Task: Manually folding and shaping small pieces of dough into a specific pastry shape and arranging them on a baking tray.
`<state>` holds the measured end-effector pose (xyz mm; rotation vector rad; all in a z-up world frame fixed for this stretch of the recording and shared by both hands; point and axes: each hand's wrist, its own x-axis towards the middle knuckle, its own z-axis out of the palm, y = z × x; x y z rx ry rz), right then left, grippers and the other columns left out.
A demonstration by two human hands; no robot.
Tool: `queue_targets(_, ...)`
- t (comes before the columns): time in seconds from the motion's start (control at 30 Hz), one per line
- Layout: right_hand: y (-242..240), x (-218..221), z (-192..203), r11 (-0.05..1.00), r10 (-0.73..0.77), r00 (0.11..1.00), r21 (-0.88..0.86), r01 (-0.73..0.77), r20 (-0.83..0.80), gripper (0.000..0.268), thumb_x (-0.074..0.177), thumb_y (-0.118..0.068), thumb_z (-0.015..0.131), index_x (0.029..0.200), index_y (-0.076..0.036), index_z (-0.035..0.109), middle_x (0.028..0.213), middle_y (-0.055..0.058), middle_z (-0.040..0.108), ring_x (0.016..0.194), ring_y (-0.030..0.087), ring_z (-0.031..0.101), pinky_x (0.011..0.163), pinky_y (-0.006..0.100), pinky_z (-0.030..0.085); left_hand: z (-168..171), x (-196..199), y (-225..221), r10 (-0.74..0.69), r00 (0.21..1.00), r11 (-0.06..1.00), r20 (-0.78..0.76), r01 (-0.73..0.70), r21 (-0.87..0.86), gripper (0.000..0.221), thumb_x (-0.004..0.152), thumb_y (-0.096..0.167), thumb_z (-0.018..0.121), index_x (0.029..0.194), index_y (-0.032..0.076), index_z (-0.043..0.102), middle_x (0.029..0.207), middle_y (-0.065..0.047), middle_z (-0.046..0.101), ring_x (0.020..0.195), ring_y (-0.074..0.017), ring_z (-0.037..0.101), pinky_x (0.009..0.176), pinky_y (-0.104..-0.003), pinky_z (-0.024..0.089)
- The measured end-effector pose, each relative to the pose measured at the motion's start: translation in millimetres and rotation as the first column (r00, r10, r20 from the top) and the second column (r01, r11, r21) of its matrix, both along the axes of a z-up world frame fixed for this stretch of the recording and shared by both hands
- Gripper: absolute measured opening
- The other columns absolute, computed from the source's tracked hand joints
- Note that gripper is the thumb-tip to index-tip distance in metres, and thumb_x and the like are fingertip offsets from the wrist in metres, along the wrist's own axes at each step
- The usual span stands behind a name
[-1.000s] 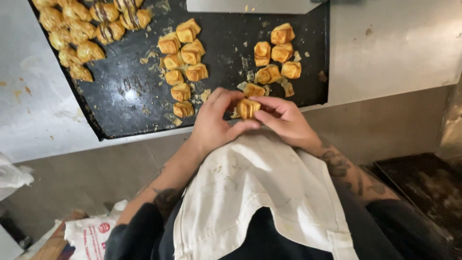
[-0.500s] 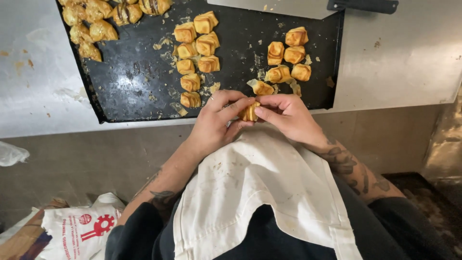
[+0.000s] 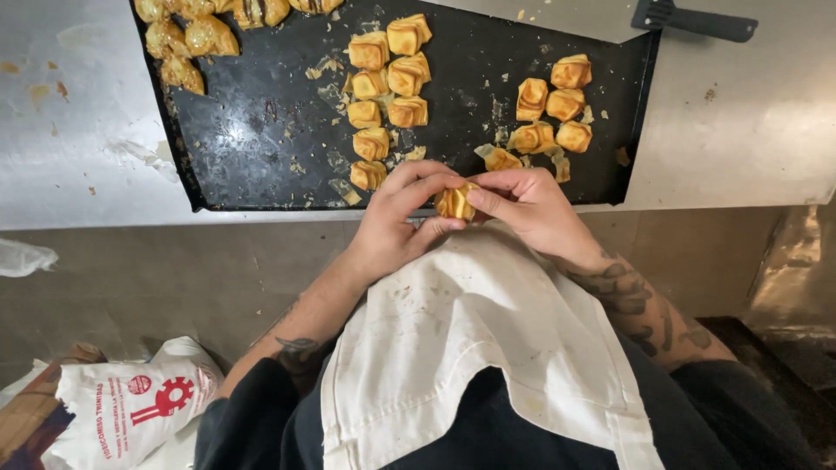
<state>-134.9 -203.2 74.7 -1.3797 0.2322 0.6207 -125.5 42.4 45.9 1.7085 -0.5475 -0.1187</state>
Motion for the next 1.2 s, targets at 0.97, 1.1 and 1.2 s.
queue_targets(0.97, 35.4, 20.5, 7.5, 0.998, -0.016, 1.000, -0.066, 0.015, -0.020, 0.022, 0.110, -0.018, 0.087, 0.121, 0.001, 0.091, 0.096, 0.015, 0.086, 0.086, 0.017, 0.077, 0.084, 0.032, 0.066, 2.4, 21.9, 40.9, 0.027, 0.893, 0.966, 0.450, -0.138, 0.217, 0.020, 0.114, 0.027, 0.082, 0.128, 0.015, 0.089, 0.130, -0.011, 0.080, 0.108, -0.0335, 0.082, 0.094, -0.047, 0.069)
queue_targets(1.1, 32.3, 20.8, 7.3, 0.995, -0.008, 1.000, -0.101, 0.009, 0.007, 0.023, 0.110, -0.016, 0.087, 0.123, 0.002, 0.091, 0.099, 0.015, 0.086, 0.088, 0.016, 0.075, 0.084, 0.033, 0.064, -4.0, 31.3, 36.1, -0.037, 0.927, 0.961, 0.374, -0.069, 0.266, 0.026, 0.108, 0.034, 0.087, 0.124, 0.014, 0.085, 0.123, -0.006, 0.075, 0.105, -0.0336, 0.080, 0.092, -0.051, 0.067)
queue_targets(1.2, 29.2, 25.6, 11.0, 0.990, 0.042, 0.994, -0.136, -0.029, 0.098, 0.020, 0.109, -0.015, 0.088, 0.122, 0.000, 0.091, 0.099, 0.015, 0.085, 0.093, 0.015, 0.076, 0.086, 0.034, 0.063, 5.2, 39.5, 36.2, -0.129, 0.954, 0.926, 0.269, 0.018, 0.377, 0.035, 0.097, 0.031, 0.097, 0.122, 0.013, 0.080, 0.123, -0.007, 0.070, 0.105, -0.0347, 0.076, 0.092, -0.052, 0.065)
